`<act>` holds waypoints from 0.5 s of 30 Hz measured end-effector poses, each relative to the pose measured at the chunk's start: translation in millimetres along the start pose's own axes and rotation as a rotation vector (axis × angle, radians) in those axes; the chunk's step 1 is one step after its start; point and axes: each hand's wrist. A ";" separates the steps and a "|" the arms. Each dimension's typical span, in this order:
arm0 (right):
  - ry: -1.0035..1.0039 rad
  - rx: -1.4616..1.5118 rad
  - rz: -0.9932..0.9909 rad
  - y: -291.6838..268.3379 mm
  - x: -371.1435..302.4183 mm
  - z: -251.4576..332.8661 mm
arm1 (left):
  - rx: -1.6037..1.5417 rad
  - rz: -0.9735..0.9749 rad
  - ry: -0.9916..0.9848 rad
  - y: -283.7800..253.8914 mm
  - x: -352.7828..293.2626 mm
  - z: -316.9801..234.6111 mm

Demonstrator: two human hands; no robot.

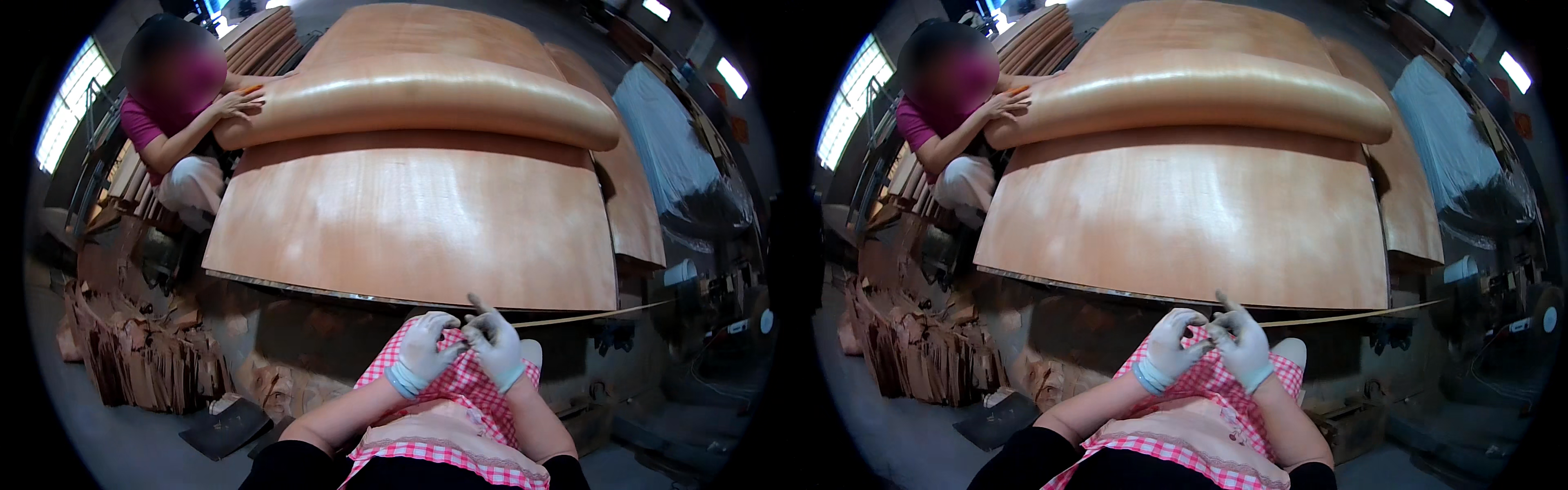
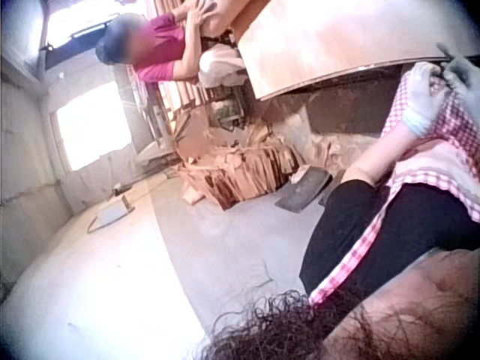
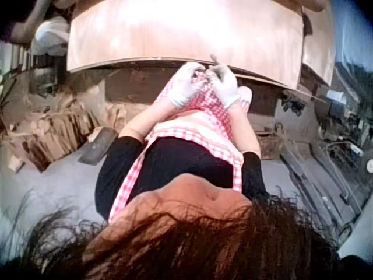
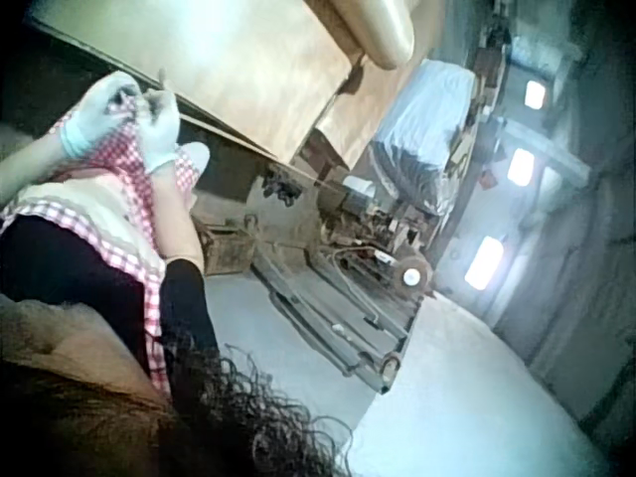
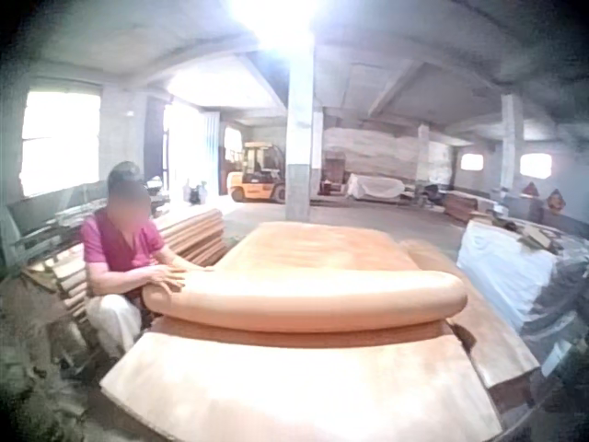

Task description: The person aligns and secures large wooden panels on a workbench using a thin wooden stick to wedge them in place. They then move to a different area to retrieve a small container and a sponge, dipping the sponge into the container to prepare for applying a finish to the wood.

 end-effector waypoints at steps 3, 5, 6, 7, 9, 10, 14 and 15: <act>0.009 -0.017 0.164 44.8 7.1 10.3 | -0.028 -0.094 0.085 -35.3 -4.5 1.2; 0.054 0.015 0.268 69.9 8.8 23.2 | -0.098 -0.153 -0.125 -48.4 -22.8 5.1; 0.095 0.013 0.312 77.5 10.6 26.8 | -0.129 -0.161 -0.212 -53.7 -28.7 6.1; 0.081 0.004 0.342 84.1 13.7 26.9 | -0.256 -0.169 -0.374 -52.4 -38.7 15.3; 0.183 0.173 0.344 90.0 17.6 8.2 | -0.559 -0.240 -0.560 -39.9 -43.4 29.7; 0.198 0.270 0.337 88.7 19.6 -4.7 | -0.659 -0.249 -0.677 -39.0 -37.5 29.6; 0.373 0.353 0.220 75.0 24.3 0.1 | -0.876 -0.203 -0.823 -34.0 -31.3 48.6; 0.430 0.414 0.187 71.9 25.1 7.6 | -0.964 -0.292 -0.857 -29.4 -28.2 44.5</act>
Point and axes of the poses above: each hand's wrist, its own x-axis towards the middle knuckle, its own y-axis out of the palm, z = x × y, and after that the axes turned 2 degrees about z, right-handed
